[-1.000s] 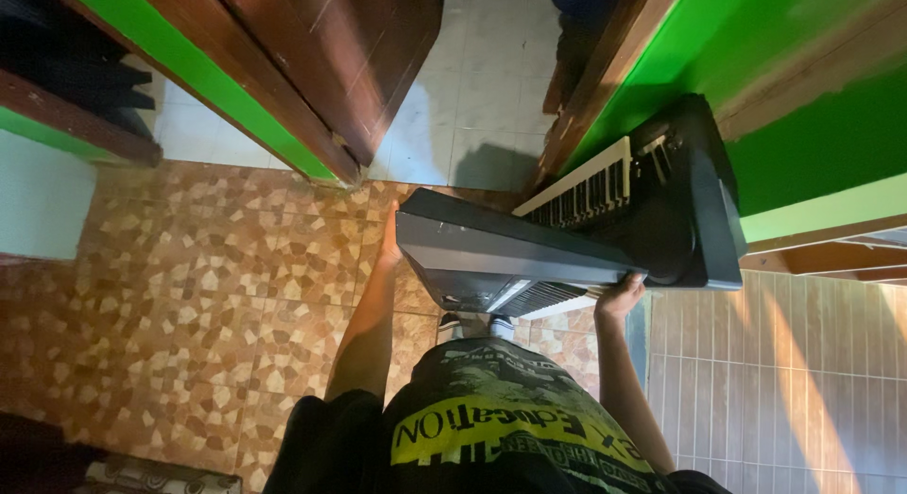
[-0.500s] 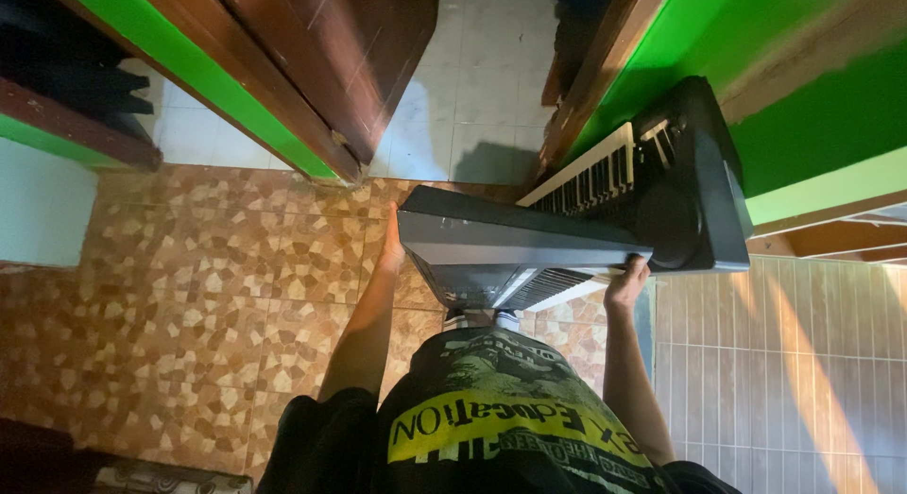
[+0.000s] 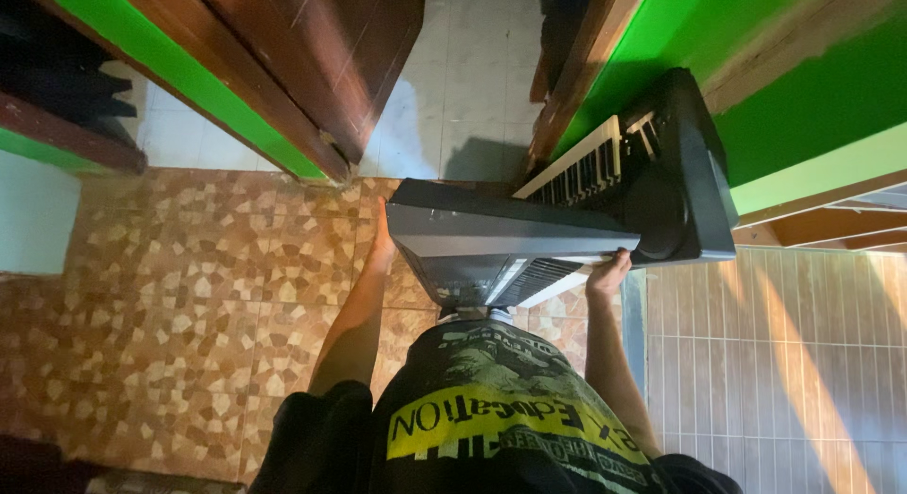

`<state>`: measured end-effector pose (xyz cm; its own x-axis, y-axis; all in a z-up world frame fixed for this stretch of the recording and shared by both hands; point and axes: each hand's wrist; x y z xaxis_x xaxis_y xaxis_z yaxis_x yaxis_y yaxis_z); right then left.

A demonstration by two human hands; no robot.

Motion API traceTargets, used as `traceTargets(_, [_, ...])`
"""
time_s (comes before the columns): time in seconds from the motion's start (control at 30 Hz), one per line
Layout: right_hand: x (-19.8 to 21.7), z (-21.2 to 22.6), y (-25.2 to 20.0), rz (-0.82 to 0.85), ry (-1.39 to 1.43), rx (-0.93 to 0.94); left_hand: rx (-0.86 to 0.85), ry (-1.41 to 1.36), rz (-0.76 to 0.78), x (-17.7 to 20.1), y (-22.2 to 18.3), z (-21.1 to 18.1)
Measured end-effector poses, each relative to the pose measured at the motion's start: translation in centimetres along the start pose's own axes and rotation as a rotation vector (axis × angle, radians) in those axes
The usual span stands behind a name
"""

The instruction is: The person adjusts controls on a small electronic mixer, then picks up a keyboard, carries it through a doorway into another room, and leans it vertically against a wall.

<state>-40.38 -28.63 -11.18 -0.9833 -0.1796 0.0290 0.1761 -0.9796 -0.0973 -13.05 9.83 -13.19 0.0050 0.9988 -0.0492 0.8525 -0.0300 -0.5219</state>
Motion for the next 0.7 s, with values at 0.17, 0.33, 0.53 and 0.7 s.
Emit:
traceTargets(0.17, [-1.1, -0.2, -0.5, -0.004, 0.408, 0.024, -0.048, -0.345, 0.203, -0.1, -0.7, 0.2])
traceTargets(0.33, [-0.6, -0.6, -1.2, -0.043, 0.543, 0.043, -0.153, -0.395, 0.294, 0.4, -1.1, 0.9])
traceTargets(0.53, [-0.3, -0.4, -1.1, -0.065, 0.310, 0.086, -0.278, -0.225, 0.218, 1.2, -1.4, 1.9])
traceTargets(0.7, [1.0, -0.1, -1.0, 0.082, 0.356, -0.015, -0.547, -0.015, 0.188, 1.3, -1.8, 3.0])
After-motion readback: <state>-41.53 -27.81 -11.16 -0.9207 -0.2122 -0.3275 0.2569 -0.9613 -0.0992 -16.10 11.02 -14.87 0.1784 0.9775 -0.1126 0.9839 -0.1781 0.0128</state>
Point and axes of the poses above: each hand's wrist, its own y-axis towards the middle knuckle, its own x-axis out of the back of the hand, z = x × y, and after that the axes turned 11 degrees about -z, right-handed
